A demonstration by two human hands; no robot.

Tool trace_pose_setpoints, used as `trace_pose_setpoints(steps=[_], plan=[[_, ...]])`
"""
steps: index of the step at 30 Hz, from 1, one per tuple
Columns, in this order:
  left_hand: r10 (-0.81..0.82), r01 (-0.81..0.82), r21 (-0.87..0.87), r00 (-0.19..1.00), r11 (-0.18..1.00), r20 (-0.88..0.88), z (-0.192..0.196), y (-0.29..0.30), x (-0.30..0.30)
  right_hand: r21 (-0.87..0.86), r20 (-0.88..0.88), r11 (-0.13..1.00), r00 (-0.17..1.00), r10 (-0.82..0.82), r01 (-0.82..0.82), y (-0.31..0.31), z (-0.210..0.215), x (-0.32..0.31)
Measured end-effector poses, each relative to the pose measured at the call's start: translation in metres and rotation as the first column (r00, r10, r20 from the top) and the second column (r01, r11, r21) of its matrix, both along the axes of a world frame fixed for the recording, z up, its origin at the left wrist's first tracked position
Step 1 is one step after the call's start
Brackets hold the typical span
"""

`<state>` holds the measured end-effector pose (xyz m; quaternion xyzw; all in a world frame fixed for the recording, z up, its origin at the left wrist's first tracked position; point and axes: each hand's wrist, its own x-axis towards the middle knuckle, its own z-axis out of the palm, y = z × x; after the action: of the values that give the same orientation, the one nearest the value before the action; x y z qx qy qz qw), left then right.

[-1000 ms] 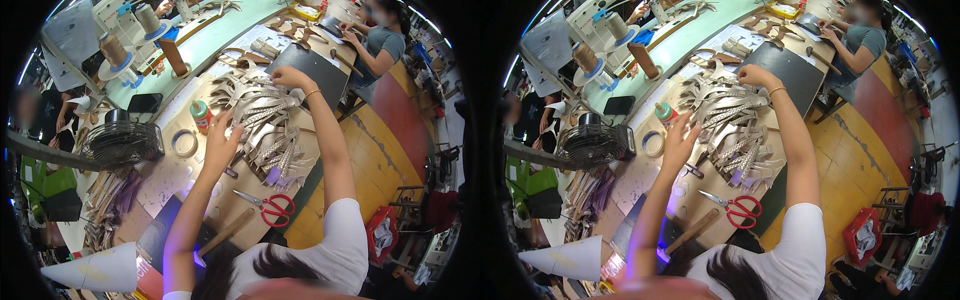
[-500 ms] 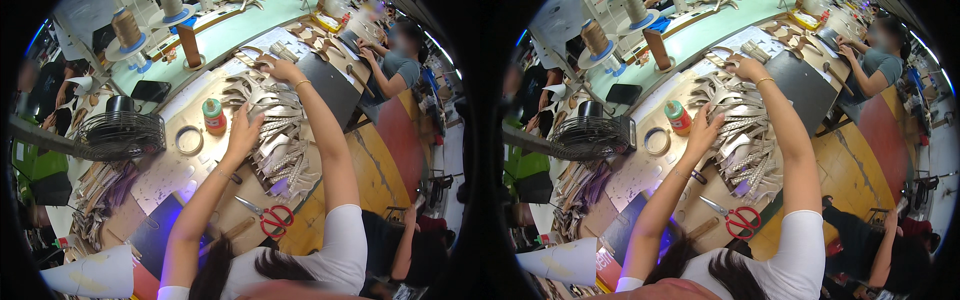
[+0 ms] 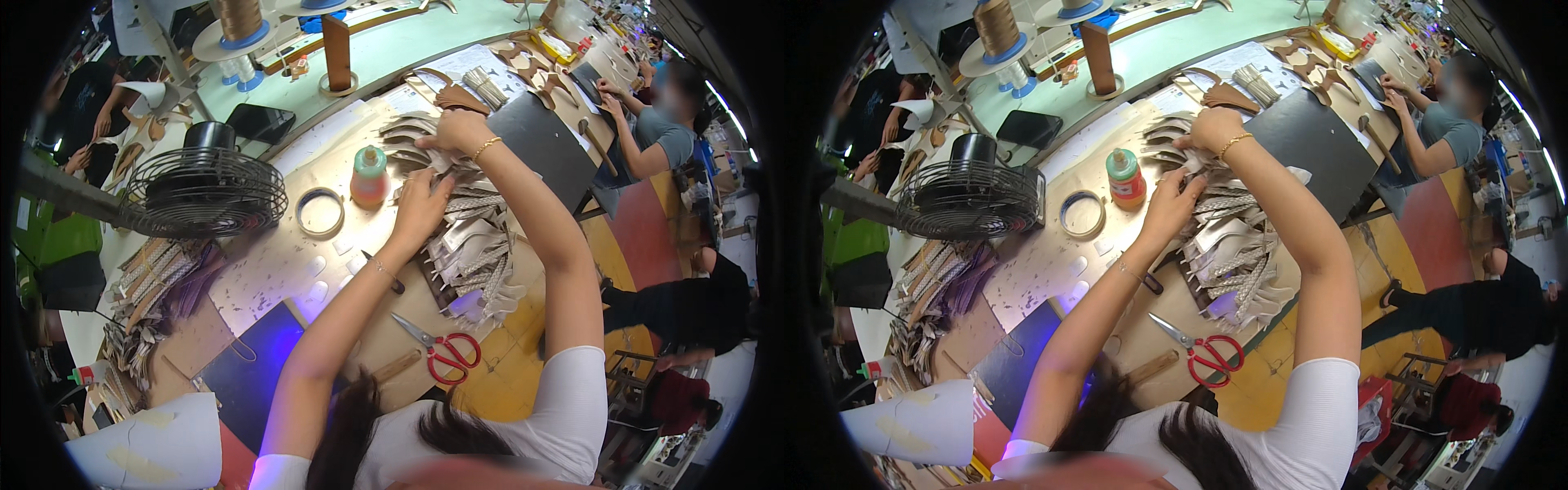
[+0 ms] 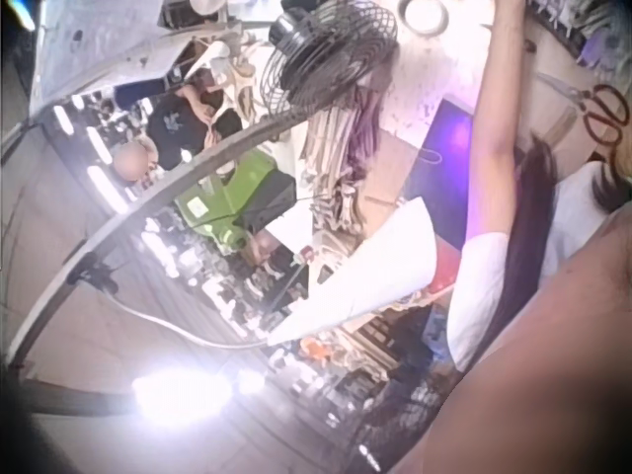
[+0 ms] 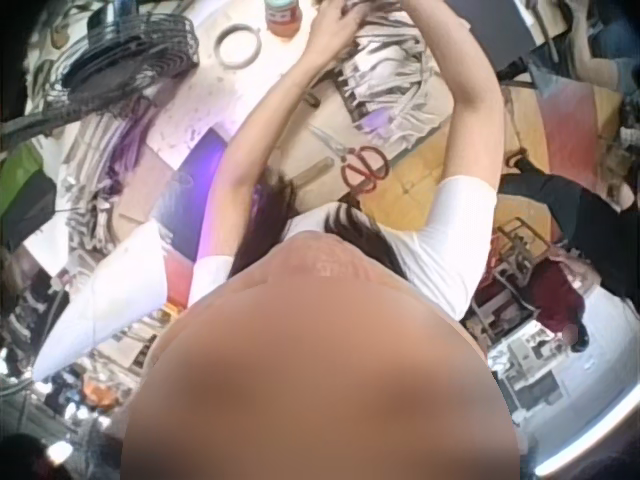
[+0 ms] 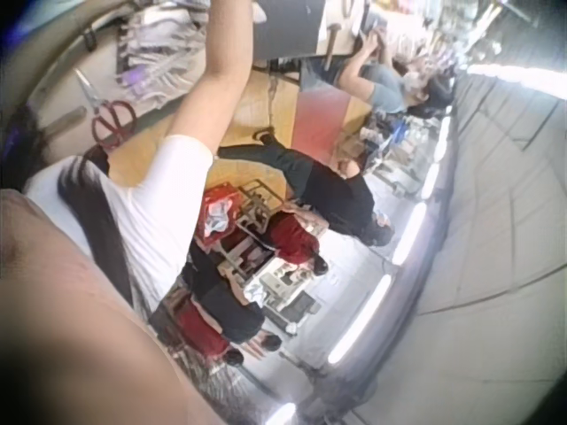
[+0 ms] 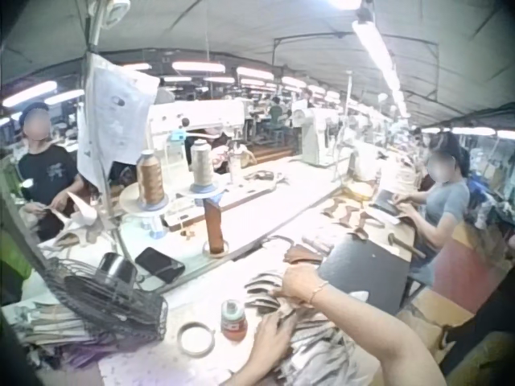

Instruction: The person repeatedly places flat decorative pieces on a work surface, uses a hammer to tap them, and trims edges with scissors. They then bundle the finished pieces and handle a larger curved decorative item.

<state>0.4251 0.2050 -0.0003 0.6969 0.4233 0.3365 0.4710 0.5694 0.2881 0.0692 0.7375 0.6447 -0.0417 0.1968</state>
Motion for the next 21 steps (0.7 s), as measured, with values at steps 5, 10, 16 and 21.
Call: trace_pose_setpoints(steps=[5,10,16,21], plan=[[0.154,-0.109,-0.253,0.974,0.961,0.166,-0.015,0.019,-0.003,-0.137,-0.008,0.988,0.998,-0.066,0.064,-0.009,0.013,0.010],[0.038,0.085,-0.521,0.975,0.849,0.221,-0.017,0.045,0.005,-0.309,-0.125,0.946,0.982,-0.138,0.094,-0.014,0.027,0.013],[-0.048,0.131,-0.509,0.984,0.851,0.173,0.003,0.041,0.011,-0.150,-0.107,0.984,0.988,-0.111,0.094,-0.026,0.011,0.017],[0.234,0.149,-0.754,0.897,0.640,0.376,0.014,0.017,0.012,-0.104,-0.273,0.994,0.960,-0.067,0.039,-0.036,-0.027,0.024]])
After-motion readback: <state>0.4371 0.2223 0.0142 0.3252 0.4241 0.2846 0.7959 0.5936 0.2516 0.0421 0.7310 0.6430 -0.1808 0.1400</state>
